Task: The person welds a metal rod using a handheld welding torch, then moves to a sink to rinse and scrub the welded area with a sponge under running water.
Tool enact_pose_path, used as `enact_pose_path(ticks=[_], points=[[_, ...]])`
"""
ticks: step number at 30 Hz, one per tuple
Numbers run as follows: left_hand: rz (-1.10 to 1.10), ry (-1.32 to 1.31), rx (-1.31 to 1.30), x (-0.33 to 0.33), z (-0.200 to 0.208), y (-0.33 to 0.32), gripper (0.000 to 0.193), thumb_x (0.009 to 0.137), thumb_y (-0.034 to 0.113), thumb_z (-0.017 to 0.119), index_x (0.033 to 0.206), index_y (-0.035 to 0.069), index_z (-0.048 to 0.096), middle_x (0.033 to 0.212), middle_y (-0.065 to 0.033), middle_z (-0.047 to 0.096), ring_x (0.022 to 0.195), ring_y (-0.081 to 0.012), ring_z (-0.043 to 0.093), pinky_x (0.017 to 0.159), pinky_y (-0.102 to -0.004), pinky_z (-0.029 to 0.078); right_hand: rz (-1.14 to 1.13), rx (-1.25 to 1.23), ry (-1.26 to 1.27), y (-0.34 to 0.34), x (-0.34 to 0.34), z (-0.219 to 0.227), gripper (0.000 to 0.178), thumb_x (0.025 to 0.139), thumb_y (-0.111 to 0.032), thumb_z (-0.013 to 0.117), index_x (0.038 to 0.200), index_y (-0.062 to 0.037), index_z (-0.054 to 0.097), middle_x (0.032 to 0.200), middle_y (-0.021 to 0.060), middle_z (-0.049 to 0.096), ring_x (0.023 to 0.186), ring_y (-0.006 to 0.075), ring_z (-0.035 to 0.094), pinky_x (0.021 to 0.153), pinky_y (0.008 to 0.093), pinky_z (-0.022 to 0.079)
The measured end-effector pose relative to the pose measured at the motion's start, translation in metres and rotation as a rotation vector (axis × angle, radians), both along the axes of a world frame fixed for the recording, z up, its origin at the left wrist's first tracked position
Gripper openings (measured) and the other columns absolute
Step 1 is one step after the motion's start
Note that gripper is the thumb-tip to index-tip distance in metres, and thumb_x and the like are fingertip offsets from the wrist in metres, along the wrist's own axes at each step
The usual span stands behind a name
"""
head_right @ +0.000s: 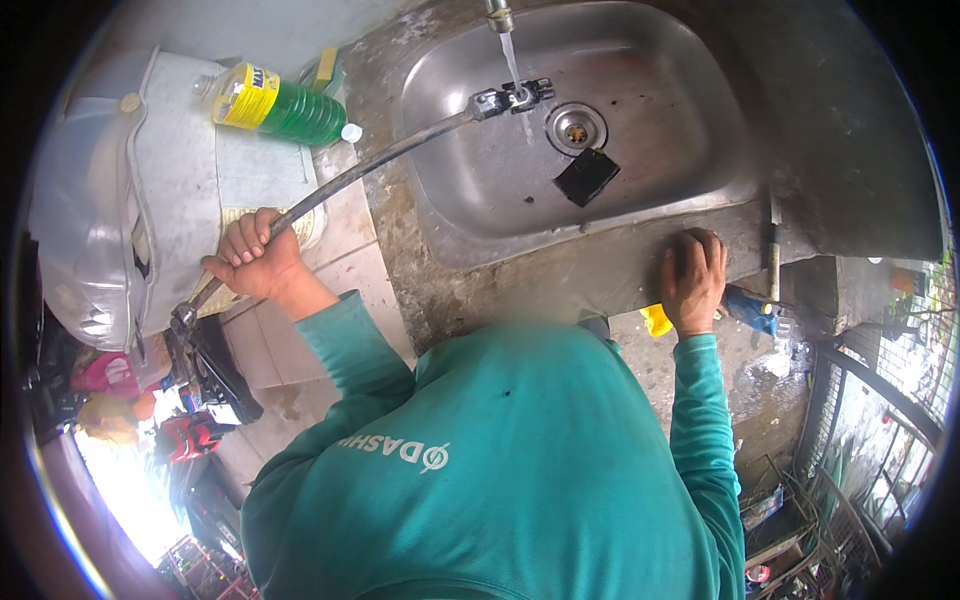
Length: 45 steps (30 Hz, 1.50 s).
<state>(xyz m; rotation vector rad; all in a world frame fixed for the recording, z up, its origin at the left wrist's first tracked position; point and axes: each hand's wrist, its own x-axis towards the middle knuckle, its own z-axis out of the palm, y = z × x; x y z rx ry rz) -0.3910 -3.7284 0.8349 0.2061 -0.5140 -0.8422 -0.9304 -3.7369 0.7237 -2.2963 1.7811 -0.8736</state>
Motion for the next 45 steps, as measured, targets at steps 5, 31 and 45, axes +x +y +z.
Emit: enact_pose_path(ticks=[5,31,45], points=[[-0.027,-0.01,-0.002,0.0,0.001,-0.004,0.072,0.1,0.071,0.032,0.05,0.019,0.038,0.047,0.0041,0.037,0.045,-0.0117,0.033,0.051,-0.0304,0.032,-0.005,0.02,0.005,0.001,-0.002,-0.004,0.024,0.087,-0.01,0.067,0.11,-0.0025,0.064,0.119,0.017,0.061,0.112,0.0392,0.057,0.099,0.0479,0.048],[0.007,-0.009,0.017,-0.001,0.003,-0.004,0.073,0.1,0.072,0.032,0.05,0.019,0.04,0.046,0.0037,0.037,0.045,-0.0121,0.033,0.051,-0.0309,0.034,-0.008,0.032,0.023,0.0,-0.002,-0.004,0.026,0.089,-0.008,0.065,0.114,-0.0017,0.064,0.121,0.0169,0.06,0.114,0.0386,0.057,0.101,0.047,0.047],[0.012,-0.039,0.062,-0.002,0.025,0.003,0.075,0.101,0.07,0.026,0.048,0.019,0.036,0.047,0.0028,0.035,0.045,-0.0134,0.033,0.053,-0.0314,0.033,-0.018,0.021,0.015,0.0,0.002,0.0,0.022,0.089,-0.008,0.066,0.11,-0.0027,0.066,0.118,0.0175,0.062,0.112,0.04,0.058,0.099,0.0481,0.049]])
